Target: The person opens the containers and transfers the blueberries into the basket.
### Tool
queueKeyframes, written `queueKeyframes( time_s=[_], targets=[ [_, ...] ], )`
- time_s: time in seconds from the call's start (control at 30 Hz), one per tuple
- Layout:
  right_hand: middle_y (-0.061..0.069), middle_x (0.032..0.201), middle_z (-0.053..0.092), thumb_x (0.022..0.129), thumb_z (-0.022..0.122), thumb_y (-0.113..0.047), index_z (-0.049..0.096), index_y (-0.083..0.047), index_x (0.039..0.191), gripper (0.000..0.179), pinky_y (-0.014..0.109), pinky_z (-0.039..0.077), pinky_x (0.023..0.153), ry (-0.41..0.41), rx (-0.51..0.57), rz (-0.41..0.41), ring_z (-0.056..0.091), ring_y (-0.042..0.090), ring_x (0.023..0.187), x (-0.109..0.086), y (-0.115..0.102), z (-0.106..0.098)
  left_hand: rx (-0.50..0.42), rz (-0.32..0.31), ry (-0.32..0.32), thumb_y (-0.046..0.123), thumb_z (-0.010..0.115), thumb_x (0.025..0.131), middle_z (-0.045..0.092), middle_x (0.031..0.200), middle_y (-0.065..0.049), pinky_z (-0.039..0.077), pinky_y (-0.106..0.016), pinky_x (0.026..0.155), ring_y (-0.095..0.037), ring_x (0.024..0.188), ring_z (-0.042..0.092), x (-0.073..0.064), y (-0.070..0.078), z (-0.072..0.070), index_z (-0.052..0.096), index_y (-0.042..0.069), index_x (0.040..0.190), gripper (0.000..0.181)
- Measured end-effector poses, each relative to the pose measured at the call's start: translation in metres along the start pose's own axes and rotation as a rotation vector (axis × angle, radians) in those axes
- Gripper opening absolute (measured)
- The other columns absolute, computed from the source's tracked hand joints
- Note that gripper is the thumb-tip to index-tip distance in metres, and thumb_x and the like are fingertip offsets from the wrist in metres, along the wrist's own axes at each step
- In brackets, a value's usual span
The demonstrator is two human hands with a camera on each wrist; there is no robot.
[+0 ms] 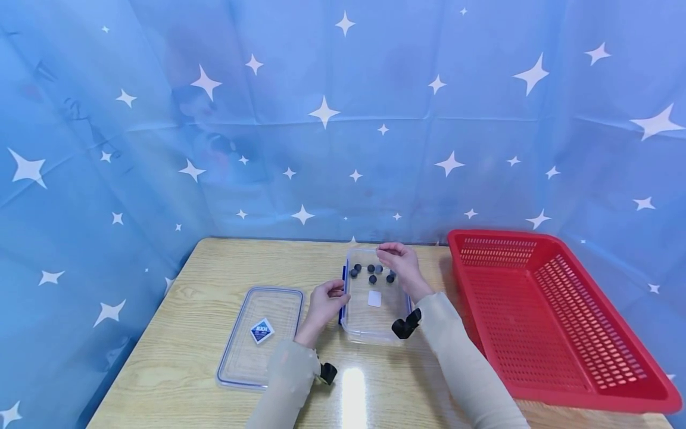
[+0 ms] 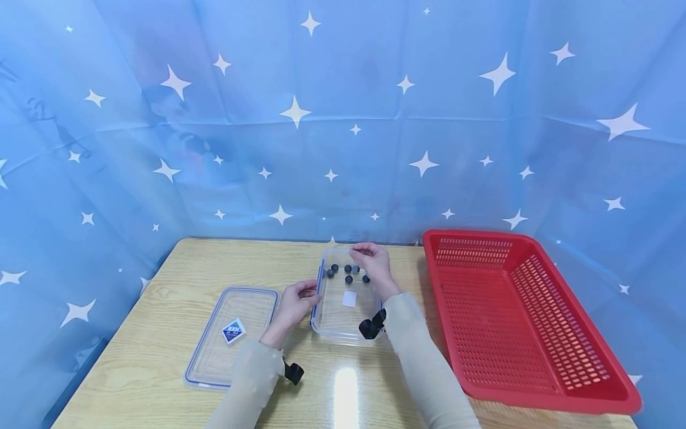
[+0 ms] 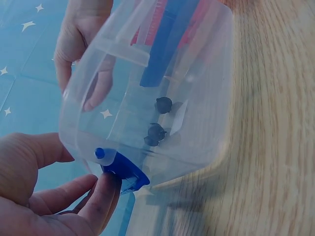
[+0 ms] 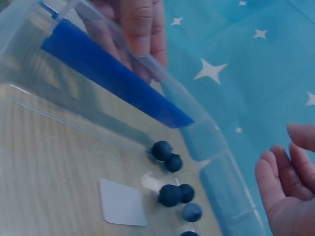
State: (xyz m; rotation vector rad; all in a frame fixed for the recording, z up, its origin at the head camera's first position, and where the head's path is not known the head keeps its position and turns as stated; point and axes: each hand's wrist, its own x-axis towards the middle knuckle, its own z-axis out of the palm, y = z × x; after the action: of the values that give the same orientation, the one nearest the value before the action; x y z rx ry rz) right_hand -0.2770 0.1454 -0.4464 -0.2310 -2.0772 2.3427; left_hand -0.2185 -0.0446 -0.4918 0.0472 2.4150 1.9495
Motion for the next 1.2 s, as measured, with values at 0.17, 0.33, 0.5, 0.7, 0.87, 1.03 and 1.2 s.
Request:
queueKeyframes(
  time_s=[0.17, 0.33, 0.5, 0.7, 0.87, 1.03, 1.2],
  targets=[
    [-0.006, 0.081, 0.065, 0.085, 0.066, -0.001, 0.060, 0.007, 0.106, 0.023, 0.030, 0.052, 0.084, 0.042, -0.065, 0.015, 0.061, 0.003, 0.074, 0.001, 0.010, 0.006, -0.004, 0.001, -0.002, -0.001, 0.066, 0.081, 0.064, 0.101, -0.018, 0.054, -0.029, 0.077, -0.027, 0.093, 0.061, 0.000, 0.001, 0.000, 0.060, -0.009, 0.114, 0.034],
    [0.001, 0.087, 0.067, 0.085, 0.066, -0.002, 0.061, 0.005, 0.105, 0.023, 0.031, 0.052, 0.082, 0.056, -0.106, 0.054, 0.060, 0.005, 0.074, 0.003, 0.017, 0.011, -0.012, 0.003, -0.006, -0.001, 0.066, 0.081, 0.064, 0.102, -0.018, 0.054, -0.029, 0.078, -0.026, 0.094, 0.061, -0.001, 0.002, 0.000, 0.059, -0.009, 0.115, 0.035],
    [0.003, 0.088, 0.066, 0.084, 0.065, 0.001, 0.061, 0.006, 0.107, 0.024, 0.031, 0.052, 0.082, 0.067, -0.129, 0.085, 0.059, 0.005, 0.072, 0.003, 0.020, 0.013, -0.024, 0.010, -0.003, -0.002, 0.066, 0.081, 0.064, 0.101, -0.020, 0.053, -0.030, 0.078, -0.027, 0.094, 0.061, -0.002, 0.003, 0.000, 0.059, -0.010, 0.114, 0.035],
    [0.004, 0.087, 0.066, 0.084, 0.066, -0.001, 0.061, 0.006, 0.107, 0.025, 0.038, 0.049, 0.088, 0.057, -0.164, 0.098, 0.058, 0.006, 0.072, 0.003, 0.016, 0.017, -0.022, 0.007, 0.001, -0.002, 0.066, 0.081, 0.064, 0.101, -0.019, 0.053, -0.029, 0.078, -0.027, 0.094, 0.061, -0.001, 0.002, 0.000, 0.059, -0.010, 0.114, 0.035],
    [0.004, 0.088, 0.066, 0.083, 0.066, -0.003, 0.063, 0.003, 0.104, 0.022, 0.026, 0.051, 0.074, 0.017, -0.255, 0.084, 0.058, 0.008, 0.073, 0.008, 0.016, 0.016, -0.015, 0.008, 0.003, -0.002, 0.066, 0.081, 0.064, 0.101, -0.019, 0.053, -0.029, 0.078, -0.027, 0.094, 0.061, -0.001, 0.003, 0.000, 0.059, -0.010, 0.114, 0.035],
    [0.007, 0.091, 0.067, 0.083, 0.067, -0.002, 0.064, 0.002, 0.102, 0.020, 0.023, 0.050, 0.070, -0.002, -0.313, 0.117, 0.059, 0.009, 0.074, 0.013, 0.020, 0.012, -0.010, 0.009, -0.005, -0.001, 0.065, 0.081, 0.064, 0.102, -0.019, 0.054, -0.029, 0.078, -0.028, 0.095, 0.061, -0.003, 0.004, 0.000, 0.058, -0.011, 0.115, 0.036],
    [0.005, 0.088, 0.067, 0.081, 0.068, 0.000, 0.065, 0.001, 0.097, 0.016, 0.023, 0.049, 0.070, 0.007, -0.372, 0.087, 0.058, 0.009, 0.073, 0.017, 0.023, 0.011, -0.001, 0.000, 0.001, -0.001, 0.065, 0.082, 0.064, 0.100, -0.018, 0.054, -0.029, 0.078, -0.026, 0.094, 0.061, -0.003, 0.005, 0.000, 0.059, -0.010, 0.115, 0.035]
  ],
)
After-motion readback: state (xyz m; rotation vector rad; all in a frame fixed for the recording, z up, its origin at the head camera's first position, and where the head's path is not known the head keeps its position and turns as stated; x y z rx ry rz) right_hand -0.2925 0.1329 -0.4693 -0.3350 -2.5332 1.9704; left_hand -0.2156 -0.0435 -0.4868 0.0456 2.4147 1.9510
